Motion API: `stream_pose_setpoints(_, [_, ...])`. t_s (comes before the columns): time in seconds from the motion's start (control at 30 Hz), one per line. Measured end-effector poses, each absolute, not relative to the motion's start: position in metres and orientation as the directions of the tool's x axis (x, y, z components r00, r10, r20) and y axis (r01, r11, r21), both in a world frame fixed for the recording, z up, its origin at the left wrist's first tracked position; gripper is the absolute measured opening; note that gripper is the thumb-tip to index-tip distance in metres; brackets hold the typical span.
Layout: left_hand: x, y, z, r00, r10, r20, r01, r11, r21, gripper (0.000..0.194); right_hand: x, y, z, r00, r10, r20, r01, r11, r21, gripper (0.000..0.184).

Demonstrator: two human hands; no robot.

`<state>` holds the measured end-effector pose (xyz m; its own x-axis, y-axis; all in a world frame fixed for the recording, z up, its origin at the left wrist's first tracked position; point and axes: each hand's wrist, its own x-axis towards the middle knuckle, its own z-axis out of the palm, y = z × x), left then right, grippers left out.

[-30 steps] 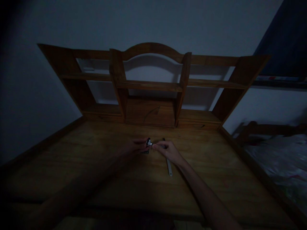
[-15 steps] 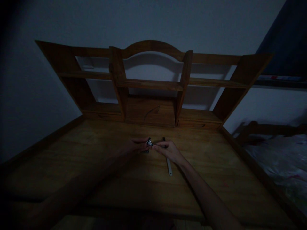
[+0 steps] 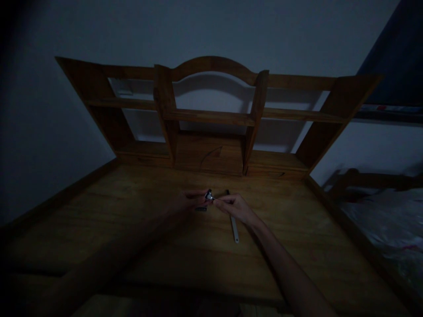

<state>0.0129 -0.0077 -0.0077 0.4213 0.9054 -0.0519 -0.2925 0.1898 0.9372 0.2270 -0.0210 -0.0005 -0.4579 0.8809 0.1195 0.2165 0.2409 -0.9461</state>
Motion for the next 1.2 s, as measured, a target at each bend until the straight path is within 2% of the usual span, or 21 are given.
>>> stream_pose_setpoints(0.17, [0.015, -0.007, -0.009, 0.451, 0.891, -0.055, -0.341, 0.229, 0.912, 0.047, 0.225, -0.022, 0.001, -0.444, 0.894, 0.058, 0.198, 0.161, -0.967, 0.045])
stream_pose_setpoints(0.4, [0.012, -0.008, -0.004, 0.459, 0.883, -0.103, -0.340, 0.282, 0.897, 0.039, 0.222, -0.028, 0.011, -0.377, 0.912, 0.164, 0.252, 0.272, -0.929, 0.039])
stream_pose_setpoints(0.83, [0.011, -0.011, 0.000, 0.537, 0.834, -0.128, -0.344, 0.355, 0.869, 0.033, 0.226, -0.024, 0.006, -0.417, 0.905, 0.089, 0.160, 0.170, -0.972, 0.035])
stream_pose_setpoints(1.2, [0.014, -0.010, -0.007, 0.499, 0.853, -0.151, -0.424, 0.392, 0.817, 0.035, 0.222, -0.027, 0.006, -0.351, 0.923, 0.158, 0.215, 0.244, -0.946, 0.037])
